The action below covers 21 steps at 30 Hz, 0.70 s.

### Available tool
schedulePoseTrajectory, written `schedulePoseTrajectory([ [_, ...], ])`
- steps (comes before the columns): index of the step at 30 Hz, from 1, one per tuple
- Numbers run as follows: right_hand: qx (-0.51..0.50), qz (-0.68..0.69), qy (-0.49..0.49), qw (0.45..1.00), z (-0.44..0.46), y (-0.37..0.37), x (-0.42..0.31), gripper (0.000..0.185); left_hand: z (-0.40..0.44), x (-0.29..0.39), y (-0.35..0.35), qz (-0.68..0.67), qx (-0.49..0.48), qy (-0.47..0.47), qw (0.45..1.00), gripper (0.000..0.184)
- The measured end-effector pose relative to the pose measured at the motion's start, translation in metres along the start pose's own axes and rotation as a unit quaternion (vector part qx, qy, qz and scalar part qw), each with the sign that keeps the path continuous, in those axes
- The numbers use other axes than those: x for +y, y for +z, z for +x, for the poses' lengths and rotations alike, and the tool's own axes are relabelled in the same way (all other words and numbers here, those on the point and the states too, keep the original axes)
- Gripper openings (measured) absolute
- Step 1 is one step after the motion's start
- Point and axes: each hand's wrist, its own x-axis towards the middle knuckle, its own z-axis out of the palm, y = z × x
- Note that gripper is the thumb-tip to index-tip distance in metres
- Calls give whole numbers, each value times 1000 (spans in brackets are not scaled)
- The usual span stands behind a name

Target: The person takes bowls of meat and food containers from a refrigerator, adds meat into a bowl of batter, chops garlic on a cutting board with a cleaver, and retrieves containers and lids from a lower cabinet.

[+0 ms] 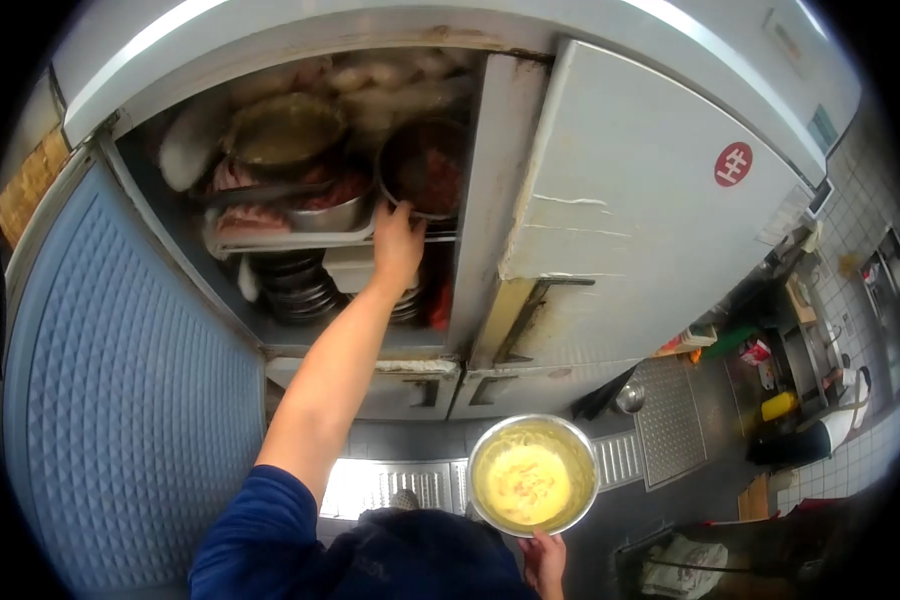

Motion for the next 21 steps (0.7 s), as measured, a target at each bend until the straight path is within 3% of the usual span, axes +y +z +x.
schedulePoseTrajectory([
  [6,-9,-13,7,1000,14,-13,7,41,22,25,-12,41,-68,-31,996,53],
  [10,12,-21,14,1000,14,-9,3,41,27,38,-63,110,87,93,986,63],
  [11,26,-13,12,1000,8,0,-1,40,34,39,-83,135,164,109,971,66],
  [12,19,-15,12,1000,7,0,-1,40,44,37,-109,124,206,120,963,68],
  [13,13,-17,12,1000,8,-3,-2,39,50,20,-121,150,248,68,955,72],
  [15,11,-14,6,1000,11,-6,-1,38,73,-7,-155,215,220,4,952,78],
  [18,0,-17,4,1000,16,-10,-2,38,100,-39,-189,239,108,83,961,70],
  [19,-2,-19,5,1000,17,-9,-2,38,110,-42,-192,263,118,89,954,58],
  [21,-1,-21,3,1000,19,-9,-2,39,118,-32,-198,267,100,26,958,51],
])
